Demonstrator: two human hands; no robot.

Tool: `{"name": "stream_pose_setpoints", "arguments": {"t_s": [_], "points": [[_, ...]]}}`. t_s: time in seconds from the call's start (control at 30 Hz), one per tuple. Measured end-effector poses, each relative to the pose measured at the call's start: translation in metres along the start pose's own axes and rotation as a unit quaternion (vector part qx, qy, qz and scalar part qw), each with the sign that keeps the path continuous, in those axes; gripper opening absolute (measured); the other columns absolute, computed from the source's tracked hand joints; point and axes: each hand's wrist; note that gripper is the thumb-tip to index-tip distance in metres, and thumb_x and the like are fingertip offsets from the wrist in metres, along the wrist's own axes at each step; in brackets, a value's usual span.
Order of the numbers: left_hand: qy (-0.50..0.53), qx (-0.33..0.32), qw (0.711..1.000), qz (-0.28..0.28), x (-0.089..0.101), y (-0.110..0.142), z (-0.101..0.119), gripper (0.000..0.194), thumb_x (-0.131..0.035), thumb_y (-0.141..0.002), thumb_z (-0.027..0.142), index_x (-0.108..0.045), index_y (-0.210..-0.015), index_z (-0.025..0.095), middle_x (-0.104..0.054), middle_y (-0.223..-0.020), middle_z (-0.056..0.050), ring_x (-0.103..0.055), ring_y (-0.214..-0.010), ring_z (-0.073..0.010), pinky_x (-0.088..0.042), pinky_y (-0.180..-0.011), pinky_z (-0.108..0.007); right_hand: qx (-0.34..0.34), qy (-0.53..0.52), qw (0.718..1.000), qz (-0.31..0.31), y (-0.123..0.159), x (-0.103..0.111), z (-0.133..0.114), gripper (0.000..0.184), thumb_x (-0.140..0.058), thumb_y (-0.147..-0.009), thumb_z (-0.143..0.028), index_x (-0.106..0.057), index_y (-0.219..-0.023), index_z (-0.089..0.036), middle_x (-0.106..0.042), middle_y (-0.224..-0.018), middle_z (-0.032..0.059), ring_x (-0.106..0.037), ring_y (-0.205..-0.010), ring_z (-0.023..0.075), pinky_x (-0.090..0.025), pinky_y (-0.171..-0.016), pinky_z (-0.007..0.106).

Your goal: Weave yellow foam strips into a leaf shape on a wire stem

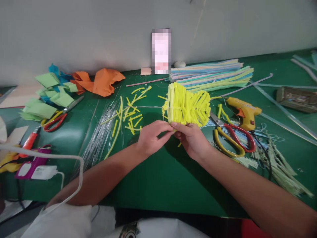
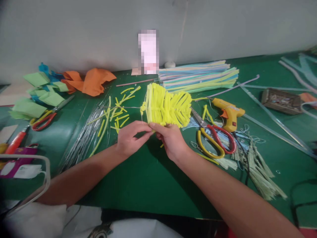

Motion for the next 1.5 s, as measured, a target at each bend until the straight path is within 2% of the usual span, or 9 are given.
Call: {"name": "stream_pose_setpoints", "arguments": {"t_s": [0.23,0.53,0.67,0.77,0.87,1.0,1.13,1.27,1.5], "points": [[-0.027,-0.05,0.998,0.013,0.0,-0.001,0.0,0.01,-0.065,-0.087,0.016,-0.068,-0.094,0.022,-0.076,-0.093,-0.003,-0.071,-0.087,-0.0144,-0.057,-0.078,-0.026,0.004,-0.011,1.0,-0.006,0.001,0.001,0.002,0.026,-0.087,-0.058,-0.035,-0.066,-0.061,-0.019,-0.054,-0.057,-0.0036,-0.041,-0.054,0.0082,-0.032,-0.053,0.027],[-0.002,-0.036,0.999,0.009,0.001,-0.002,0.002,0.01,-0.066,-0.086,0.016,-0.07,-0.092,0.021,-0.076,-0.092,-0.004,-0.071,-0.086,-0.0149,-0.057,-0.078,-0.026,0.002,-0.024,1.0,-0.001,0.001,0.0,0.002,0.025,-0.088,-0.056,-0.032,-0.068,-0.06,-0.018,-0.055,-0.056,-0.0034,-0.042,-0.053,0.0075,-0.031,-0.052,0.026],[0.024,-0.003,1.0,0.013,0.001,-0.002,0.003,0.008,-0.067,-0.085,0.016,-0.071,-0.088,0.022,-0.076,-0.089,-0.003,-0.071,-0.084,-0.0149,-0.057,-0.078,-0.027,0.004,-0.025,1.0,0.003,0.001,0.0,0.003,0.025,-0.088,-0.057,-0.031,-0.067,-0.058,-0.017,-0.053,-0.054,-0.0038,-0.041,-0.052,0.0075,-0.031,-0.052,0.026],[0.051,0.023,0.998,0.04,-0.002,-0.002,0.006,0.006,-0.068,-0.084,0.015,-0.07,-0.082,0.02,-0.075,-0.084,-0.002,-0.07,-0.078,-0.0136,-0.057,-0.075,-0.027,0.011,-0.02,1.0,0.01,0.0,0.0,0.004,0.026,-0.088,-0.057,-0.032,-0.067,-0.058,-0.017,-0.051,-0.052,-0.0042,-0.039,-0.052,0.0077,-0.029,-0.051,0.026],[0.1,0.079,0.99,0.065,-0.008,0.001,0.008,0.005,-0.071,-0.082,0.015,-0.069,-0.08,0.019,-0.073,-0.081,-0.001,-0.067,-0.075,-0.0122,-0.056,-0.072,-0.026,0.018,-0.019,1.0,0.013,-0.001,0.0,0.006,0.027,-0.088,-0.058,-0.032,-0.066,-0.056,-0.017,-0.048,-0.05,-0.0044,-0.039,-0.052,0.008,-0.028,-0.051,0.027],[0.163,0.158,0.969,0.096,-0.016,0.004,0.009,0.009,-0.073,-0.079,0.016,-0.065,-0.083,0.019,-0.067,-0.081,0.001,-0.066,-0.074,-0.01,-0.056,-0.071,-0.023,0.025,-0.016,0.999,0.015,-0.001,0.0,0.007,0.028,-0.087,-0.06,-0.033,-0.065,-0.055,-0.017,-0.048,-0.05,-0.0041,-0.04,-0.052,0.0083,-0.029,-0.052,0.027],[0.203,0.201,0.949,0.132,-0.019,0.006,0.009,0.022,-0.077,-0.074,0.017,-0.057,-0.084,0.019,-0.061,-0.079,0.003,-0.063,-0.072,-0.0084,-0.055,-0.069,-0.021,0.036,-0.022,0.999,0.005,-0.001,-0.001,0.008,0.024,-0.087,-0.061,-0.032,-0.067,-0.063,-0.017,-0.053,-0.056,-0.0037,-0.042,-0.054,0.0084,-0.031,-0.053,0.026],[0.234,0.231,0.936,0.126,-0.019,0.005,0.01,0.025,-0.077,-0.074,0.019,-0.052,-0.078,0.019,-0.059,-0.076,0.003,-0.061,-0.07,-0.0085,-0.052,-0.067,-0.022,0.042,-0.021,0.999,0.011,-0.002,-0.002,0.009,0.025,-0.087,-0.06,-0.032,-0.067,-0.065,-0.017,-0.053,-0.057,-0.0039,-0.042,-0.054,0.0085,-0.032,-0.053,0.026],[0.339,0.273,0.892,0.125,-0.018,0.002,0.013,0.033,-0.077,-0.073,0.02,-0.044,-0.07,0.019,-0.061,-0.068,0.004,-0.064,-0.065,-0.0096,-0.054,-0.066,-0.025,0.058,-0.014,0.998,0.016,-0.001,-0.001,0.011,0.027,-0.088,-0.059,-0.031,-0.065,-0.061,-0.017,-0.055,-0.057,-0.0037,-0.045,-0.055,0.0088,-0.034,-0.054,0.026]]}}
Point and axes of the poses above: each hand's wrist, its own y-axis away from the middle knuckle, its own x-axis out of the back of the hand, z = x × y
